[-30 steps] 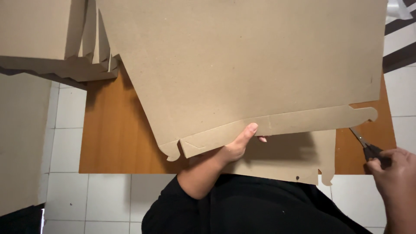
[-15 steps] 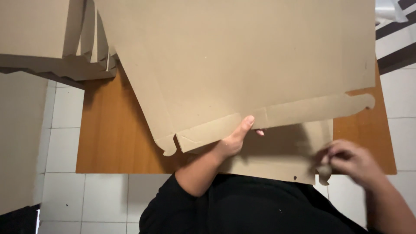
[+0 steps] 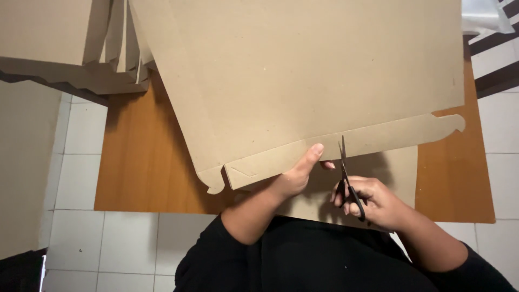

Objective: Assembling and folding flat cardboard sheets into boxes, including using scissors to trim or cut slots.

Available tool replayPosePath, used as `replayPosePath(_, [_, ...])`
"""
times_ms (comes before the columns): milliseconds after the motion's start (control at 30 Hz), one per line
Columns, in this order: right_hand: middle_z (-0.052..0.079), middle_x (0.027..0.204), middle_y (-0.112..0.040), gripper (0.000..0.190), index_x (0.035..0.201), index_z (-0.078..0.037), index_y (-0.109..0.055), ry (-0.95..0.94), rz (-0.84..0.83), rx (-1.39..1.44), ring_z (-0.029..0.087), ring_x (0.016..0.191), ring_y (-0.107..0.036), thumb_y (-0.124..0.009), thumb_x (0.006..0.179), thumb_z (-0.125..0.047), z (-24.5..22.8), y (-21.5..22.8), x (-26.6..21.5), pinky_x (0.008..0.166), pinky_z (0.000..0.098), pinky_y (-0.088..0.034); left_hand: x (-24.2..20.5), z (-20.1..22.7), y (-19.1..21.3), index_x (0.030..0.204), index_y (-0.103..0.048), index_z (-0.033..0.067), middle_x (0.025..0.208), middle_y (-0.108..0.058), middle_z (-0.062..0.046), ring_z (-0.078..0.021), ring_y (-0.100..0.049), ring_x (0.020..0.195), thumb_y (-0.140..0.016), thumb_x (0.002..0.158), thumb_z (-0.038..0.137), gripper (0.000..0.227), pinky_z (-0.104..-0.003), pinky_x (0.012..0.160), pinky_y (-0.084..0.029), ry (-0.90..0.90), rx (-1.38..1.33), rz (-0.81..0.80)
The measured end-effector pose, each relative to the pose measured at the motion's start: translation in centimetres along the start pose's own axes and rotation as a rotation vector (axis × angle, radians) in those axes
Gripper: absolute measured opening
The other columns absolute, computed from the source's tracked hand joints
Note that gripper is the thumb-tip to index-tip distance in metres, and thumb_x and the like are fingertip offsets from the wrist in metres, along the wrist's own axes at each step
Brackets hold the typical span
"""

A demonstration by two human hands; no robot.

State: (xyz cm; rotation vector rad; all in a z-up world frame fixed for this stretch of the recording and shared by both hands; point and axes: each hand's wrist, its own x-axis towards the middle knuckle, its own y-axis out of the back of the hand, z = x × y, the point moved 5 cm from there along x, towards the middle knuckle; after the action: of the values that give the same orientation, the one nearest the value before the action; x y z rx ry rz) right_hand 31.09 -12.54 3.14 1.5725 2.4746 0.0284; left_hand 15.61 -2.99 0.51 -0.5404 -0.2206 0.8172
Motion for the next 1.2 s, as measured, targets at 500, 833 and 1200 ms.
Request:
replayPosePath(500, [0.006,0.094,-0.071,0.033,0.093,-0.004,-0.07,0.137,0.041,-0.155,0.026,0.118,-0.065,-0.073,0.09,-0.036,-1.9,-0.1,0.1,0.089,0.0379,-0.055,-0.2,-3.7,1.3,0.131,-0.06,-0.0033,0.122,-0.062,-0.006,-0.0155,-0.058,0.117,-0.043,0.116,0.031,0.041,-0.035,0.109,-0.047,-0.006,-0.08,-0.07])
replayPosePath(833, [0.005,0.092,-0.07,0.037,0.091,-0.004,-0.068,0.087,0.042,-0.112,0.019,0.088,-0.068,-0.073,0.089,-0.04,0.1,-0.2,-0.4,0.08,0.0334,-0.055,-0.2,-2.2,0.5,0.124,-0.063,-0.0016,0.123,-0.063,-0.005,-0.0138,-0.056,0.121,-0.04,0.116,0.036,0.046,-0.032,0.114,-0.041,0.075,0.005,-0.084])
replayPosePath(1200, [0.004,0.082,-0.065,0.029,0.087,-0.003,-0.069,-0.01,0.184,-0.14,0.014,0.071,-0.061,-0.078,0.085,-0.031,2.1,-0.4,-1.1,0.063,0.029,-0.05,-0.5,1.9,-1.3,0.117,-0.068,0.0036,0.109,-0.068,-0.003,-0.0139,-0.064,0.102,-0.05,0.11,0.033,0.035,-0.033,0.095,-0.054,0.008,-0.026,-0.005])
